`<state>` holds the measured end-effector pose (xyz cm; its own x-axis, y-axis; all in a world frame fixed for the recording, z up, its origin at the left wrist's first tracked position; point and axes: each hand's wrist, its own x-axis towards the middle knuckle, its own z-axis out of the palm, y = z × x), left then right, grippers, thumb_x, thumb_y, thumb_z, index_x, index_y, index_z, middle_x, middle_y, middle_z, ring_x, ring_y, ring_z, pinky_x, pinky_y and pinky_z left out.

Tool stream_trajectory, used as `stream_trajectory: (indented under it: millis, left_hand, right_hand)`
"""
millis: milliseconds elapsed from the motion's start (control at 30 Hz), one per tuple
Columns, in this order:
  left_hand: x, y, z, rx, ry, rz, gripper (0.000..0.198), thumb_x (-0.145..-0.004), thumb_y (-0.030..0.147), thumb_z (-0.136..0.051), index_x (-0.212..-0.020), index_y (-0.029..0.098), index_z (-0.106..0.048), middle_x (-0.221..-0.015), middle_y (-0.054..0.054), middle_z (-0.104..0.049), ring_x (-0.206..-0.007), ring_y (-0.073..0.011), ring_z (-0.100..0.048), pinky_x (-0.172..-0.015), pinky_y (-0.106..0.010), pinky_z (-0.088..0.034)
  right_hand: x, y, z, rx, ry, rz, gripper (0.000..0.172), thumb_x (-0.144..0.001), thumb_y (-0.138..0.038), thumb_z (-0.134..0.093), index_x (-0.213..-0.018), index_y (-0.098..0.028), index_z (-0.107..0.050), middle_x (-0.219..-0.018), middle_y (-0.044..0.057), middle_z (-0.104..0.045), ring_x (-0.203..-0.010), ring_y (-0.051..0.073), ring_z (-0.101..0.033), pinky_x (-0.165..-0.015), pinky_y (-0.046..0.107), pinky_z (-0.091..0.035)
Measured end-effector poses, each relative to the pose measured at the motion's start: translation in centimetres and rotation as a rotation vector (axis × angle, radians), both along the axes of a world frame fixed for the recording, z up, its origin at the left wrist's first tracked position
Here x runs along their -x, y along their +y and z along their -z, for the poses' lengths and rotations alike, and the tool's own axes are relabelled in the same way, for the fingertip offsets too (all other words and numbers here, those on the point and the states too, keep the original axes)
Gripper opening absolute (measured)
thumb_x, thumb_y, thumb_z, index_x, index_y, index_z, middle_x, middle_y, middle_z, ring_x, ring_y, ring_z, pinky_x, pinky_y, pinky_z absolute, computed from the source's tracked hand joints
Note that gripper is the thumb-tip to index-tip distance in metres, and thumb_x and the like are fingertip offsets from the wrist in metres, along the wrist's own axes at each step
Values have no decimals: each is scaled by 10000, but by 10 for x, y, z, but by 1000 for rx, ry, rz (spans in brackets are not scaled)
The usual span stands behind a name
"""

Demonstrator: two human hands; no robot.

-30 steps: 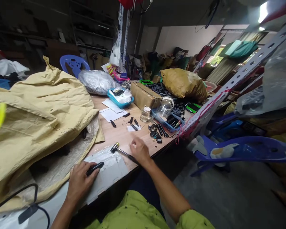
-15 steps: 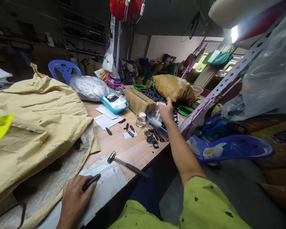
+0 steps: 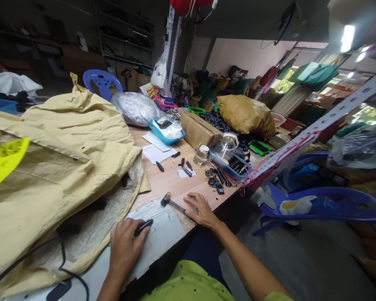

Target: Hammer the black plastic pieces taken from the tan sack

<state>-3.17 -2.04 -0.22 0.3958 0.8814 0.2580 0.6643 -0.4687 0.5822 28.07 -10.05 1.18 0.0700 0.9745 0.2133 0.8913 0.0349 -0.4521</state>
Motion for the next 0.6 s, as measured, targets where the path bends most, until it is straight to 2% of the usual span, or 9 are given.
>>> stream_trajectory:
  millis: [200, 500, 600]
  left_hand:
    - [-7, -8, -5, 39, -7, -13, 184, -873, 366, -623, -940, 280, -771, -860, -37, -710, -884, -269, -597, -818, -387, -424]
    - [-7, -14, -4, 56, -20, 4, 163, -863, 335, -623, -940, 291, -759, -873, -39, -711, -899, -281, -589, -826, -402, -419]
    - [-6, -13, -3, 79, -23, 28, 161, -863, 337, -631, -953, 295, -758, -868, -36, -708, -900, -281, -596, -833, -408, -422]
  right_hand:
    - [-7, -1, -1, 78, 59, 7, 464, -883, -435, -672, -1325, -295, -677, -1345, 114, -619, -1285, 278, -562, -1091, 499, -453]
    - [1, -5, -2, 29, 65, 65, 402, -861, -383, -686, -1248, -280, -725, -1282, 116, -660, -1230, 263, -602, -1067, 488, -486]
    - [0, 0, -11, 22, 127, 36, 352, -836, -376, -701, -1166, -270, -758, -1213, 115, -695, -1175, 261, -636, -1020, 473, -521]
